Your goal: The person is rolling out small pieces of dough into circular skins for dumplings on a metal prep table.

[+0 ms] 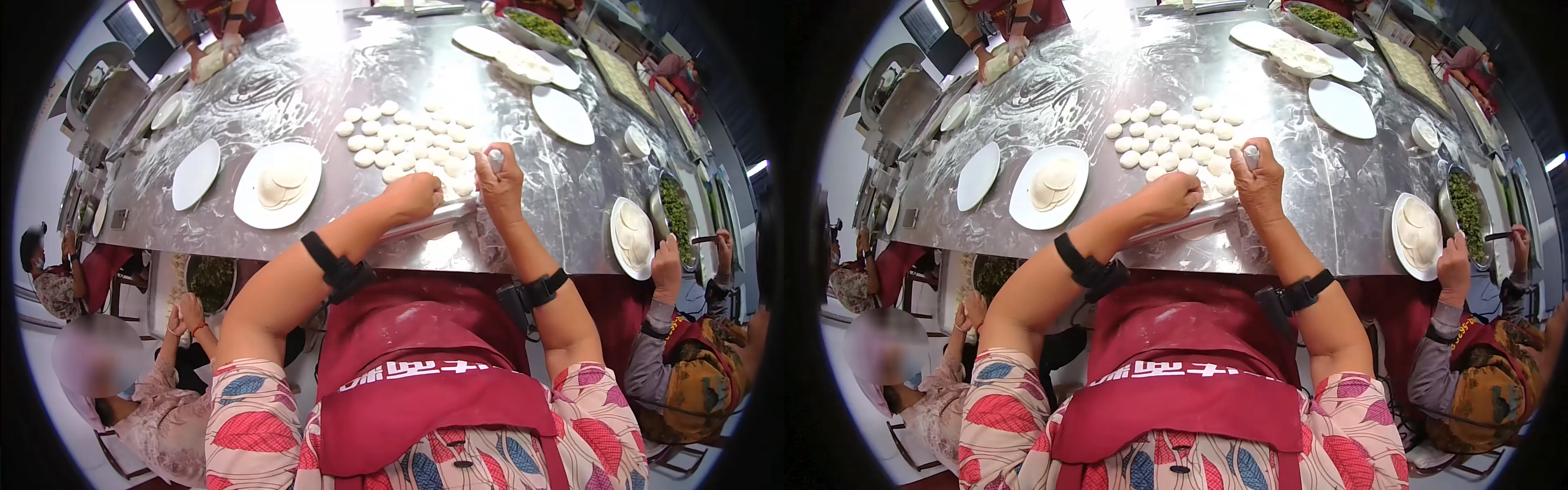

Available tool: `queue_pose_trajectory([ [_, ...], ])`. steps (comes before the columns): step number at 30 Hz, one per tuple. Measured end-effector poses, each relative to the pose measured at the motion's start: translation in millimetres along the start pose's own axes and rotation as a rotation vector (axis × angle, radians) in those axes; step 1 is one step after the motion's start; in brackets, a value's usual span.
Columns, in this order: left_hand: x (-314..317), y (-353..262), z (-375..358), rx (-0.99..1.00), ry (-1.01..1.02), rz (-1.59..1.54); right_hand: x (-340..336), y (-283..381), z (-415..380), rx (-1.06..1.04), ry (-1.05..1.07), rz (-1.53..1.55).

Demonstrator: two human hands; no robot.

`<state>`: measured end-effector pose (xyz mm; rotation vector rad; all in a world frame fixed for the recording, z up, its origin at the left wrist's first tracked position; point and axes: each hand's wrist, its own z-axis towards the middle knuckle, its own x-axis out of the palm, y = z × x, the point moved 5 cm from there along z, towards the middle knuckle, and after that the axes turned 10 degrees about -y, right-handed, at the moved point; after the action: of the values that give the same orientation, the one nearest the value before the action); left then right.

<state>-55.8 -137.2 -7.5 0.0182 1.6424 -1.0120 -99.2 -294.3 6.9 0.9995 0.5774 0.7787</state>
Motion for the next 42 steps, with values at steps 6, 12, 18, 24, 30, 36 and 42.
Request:
queue_pose_trajectory([
  [6, 5.5, 12.2, -2.4, 0.027, -0.003, -0.029, -49.8, 14.0, -61.8, 0.060, -0.008, 0.118],
  [12, -4.3, 12.8, -16.1, -0.088, 0.022, -0.148, -20.1, 10.6, -20.5, -0.026, -0.069, 0.007],
  [18, -1.4, 39.1, -2.6, -0.167, -0.043, -0.115, -4.4, 0.1, -3.1, -0.033, -0.043, -0.018],
  [24, -3.3, 37.2, -8.7, -0.143, -0.069, -0.154, -56.7, 16.3, -77.0, 0.079, -0.001, 0.182],
  [30, 8.4, 13.1, -22.3, -0.046, -0.070, 0.104, -59.7, 8.5, -77.5, 0.026, -0.055, 0.073],
  [36, -26.9, 33.2, -46.3, -0.005, -0.297, -0.235, -58.2, 6.4, -72.8, 0.030, -0.018, 0.144],
  [42, -144.2, 125.3, -89.7, -0.279, -0.385, -0.435, -55.3, 7.8, -70.1, -0.007, 0.015, 0.188],
])
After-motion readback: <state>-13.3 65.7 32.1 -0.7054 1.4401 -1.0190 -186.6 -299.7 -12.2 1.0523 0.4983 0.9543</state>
